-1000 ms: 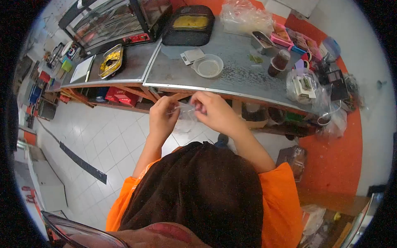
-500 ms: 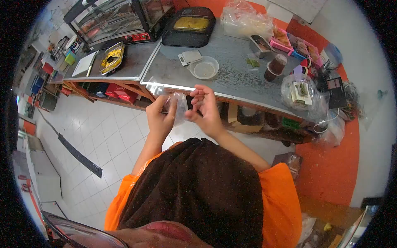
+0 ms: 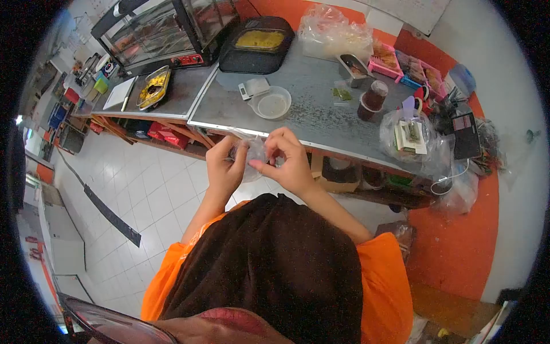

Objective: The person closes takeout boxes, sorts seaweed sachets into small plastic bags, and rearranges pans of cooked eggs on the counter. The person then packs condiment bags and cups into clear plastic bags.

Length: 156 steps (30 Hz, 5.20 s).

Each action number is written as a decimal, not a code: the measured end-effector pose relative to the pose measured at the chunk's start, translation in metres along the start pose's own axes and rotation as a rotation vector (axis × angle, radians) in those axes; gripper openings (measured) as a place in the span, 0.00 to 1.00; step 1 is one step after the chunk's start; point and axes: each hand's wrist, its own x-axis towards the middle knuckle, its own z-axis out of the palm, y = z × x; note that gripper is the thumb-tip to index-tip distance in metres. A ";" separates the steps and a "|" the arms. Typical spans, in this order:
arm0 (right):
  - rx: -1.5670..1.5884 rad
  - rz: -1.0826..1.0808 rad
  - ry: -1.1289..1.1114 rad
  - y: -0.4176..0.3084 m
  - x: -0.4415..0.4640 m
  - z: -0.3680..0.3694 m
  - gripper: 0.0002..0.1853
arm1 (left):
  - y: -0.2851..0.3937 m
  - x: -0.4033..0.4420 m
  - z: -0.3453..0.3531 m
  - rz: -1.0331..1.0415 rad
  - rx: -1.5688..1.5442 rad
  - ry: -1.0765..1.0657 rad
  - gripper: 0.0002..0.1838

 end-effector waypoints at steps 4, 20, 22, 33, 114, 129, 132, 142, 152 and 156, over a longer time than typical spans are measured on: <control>-0.034 0.088 -0.059 0.003 -0.003 -0.008 0.14 | -0.009 -0.001 0.004 -0.006 0.068 0.017 0.05; -0.112 0.098 0.098 0.013 0.013 -0.006 0.24 | -0.019 0.000 0.012 0.114 0.061 0.135 0.11; -0.297 0.146 0.134 0.011 0.022 -0.025 0.20 | -0.039 0.003 -0.001 0.097 0.099 0.257 0.12; -0.803 -0.403 0.075 -0.027 0.044 -0.011 0.14 | -0.022 0.015 0.006 0.025 0.012 0.057 0.11; -0.688 -0.137 0.430 -0.007 0.040 -0.070 0.20 | -0.036 0.051 0.045 0.204 0.154 0.249 0.11; -0.721 -0.134 0.456 0.002 0.013 -0.147 0.11 | -0.005 0.056 0.133 0.172 -0.051 0.248 0.17; -0.708 -0.086 0.526 0.011 0.009 -0.158 0.11 | 0.003 0.062 0.154 0.201 -0.010 0.349 0.15; -0.793 0.053 0.369 0.052 0.035 -0.177 0.15 | -0.051 0.105 0.171 0.257 -0.101 0.138 0.10; -0.833 0.029 0.566 0.067 0.088 -0.179 0.14 | -0.084 0.144 0.207 0.324 -0.312 -0.082 0.15; -0.900 -0.060 0.785 0.088 0.098 -0.185 0.11 | -0.102 0.166 0.205 0.404 -0.299 -0.049 0.12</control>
